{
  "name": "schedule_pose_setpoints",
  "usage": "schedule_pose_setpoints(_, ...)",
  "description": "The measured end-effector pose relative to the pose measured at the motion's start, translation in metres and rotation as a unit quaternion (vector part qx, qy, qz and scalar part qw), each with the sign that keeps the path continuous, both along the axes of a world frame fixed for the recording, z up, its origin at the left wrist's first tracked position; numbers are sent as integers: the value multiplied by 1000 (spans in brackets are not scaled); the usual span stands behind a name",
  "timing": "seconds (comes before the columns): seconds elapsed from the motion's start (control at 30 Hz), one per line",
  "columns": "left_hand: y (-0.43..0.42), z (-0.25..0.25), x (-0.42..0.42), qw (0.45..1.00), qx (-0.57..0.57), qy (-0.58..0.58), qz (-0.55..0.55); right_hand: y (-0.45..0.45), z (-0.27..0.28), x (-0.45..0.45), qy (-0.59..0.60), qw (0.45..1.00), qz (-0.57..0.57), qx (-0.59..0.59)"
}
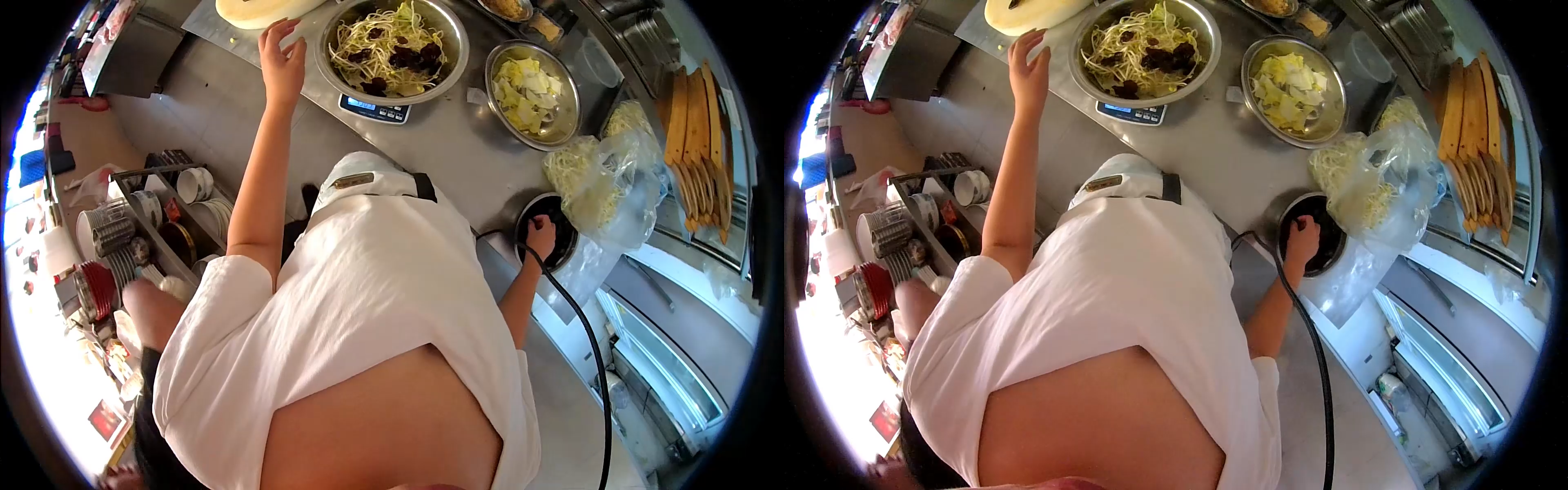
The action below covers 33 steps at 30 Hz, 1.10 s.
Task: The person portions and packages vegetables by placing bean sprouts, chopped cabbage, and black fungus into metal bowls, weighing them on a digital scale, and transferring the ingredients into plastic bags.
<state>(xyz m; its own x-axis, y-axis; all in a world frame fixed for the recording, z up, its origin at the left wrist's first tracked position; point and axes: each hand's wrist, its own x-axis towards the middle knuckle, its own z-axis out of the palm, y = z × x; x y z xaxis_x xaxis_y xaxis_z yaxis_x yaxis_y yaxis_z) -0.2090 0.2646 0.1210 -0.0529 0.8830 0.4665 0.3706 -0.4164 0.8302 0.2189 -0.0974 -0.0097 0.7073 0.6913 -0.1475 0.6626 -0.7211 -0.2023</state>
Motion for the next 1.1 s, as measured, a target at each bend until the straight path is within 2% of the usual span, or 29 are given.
schedule_pose_setpoints(0.03, -3, -1, 0, 1000, -4, -2, 4, -2, 1, 6, 6, 1000, 4, -2)
schedule_pose_setpoints(0.13, -14, -2, -1, 1000, -19, -4, 21, -14, 2, 27, 129, 990, -30, 40)
schedule_pose_setpoints(0.23, -18, -20, -6, 999, -25, -14, 26, -25, -4, 28, 28, 998, 65, -2)
schedule_pose_setpoints(0.33, -33, -19, 0, 997, -63, -12, 38, -15, 5, 7, 63, 995, 49, -67)
schedule_pose_setpoints(0.47, -48, -28, -1, 997, -68, -5, 43, -17, -2, 18, 44, 995, 93, -19)
schedule_pose_setpoints(0.53, -56, -24, -3, 994, -94, 20, 56, -19, 5, 28, 65, 995, 76, -6)
schedule_pose_setpoints(0.67, -54, -49, -16, 995, -83, -5, 56, -32, 9, 57, 149, 988, 1, -28)
schedule_pose_setpoints(0.7, -55, -49, -17, 995, -86, -5, 58, -26, 22, 55, 110, 993, 19, -35)
schedule_pose_setpoints(0.77, -57, -49, -16, 994, -94, -4, 60, 3, 53, 44, 142, 987, 41, 60)
schedule_pose_setpoints(0.8, -59, -48, -14, 993, -100, -2, 57, 23, 72, 30, 160, 980, 50, 106)
schedule_pose_setpoints(0.87, -63, -44, -9, 993, -110, 3, 50, 78, 105, -5, 285, 940, 45, 181)
schedule_pose_setpoints(0.93, -67, -34, -4, 992, -116, 6, 45, 130, 135, -41, 406, 867, 112, 266)
schedule_pose_setpoints(1.0, -73, -20, -4, 994, -98, 30, 43, 173, 167, -75, 466, 807, 165, 323)
schedule_pose_setpoints(1.07, -77, -15, -10, 995, -82, 36, 45, 206, 187, -104, 439, 754, 254, 417)
schedule_pose_setpoints(1.1, -78, -16, -17, 996, -76, 29, 49, 210, 193, -111, 426, 769, 253, 403)
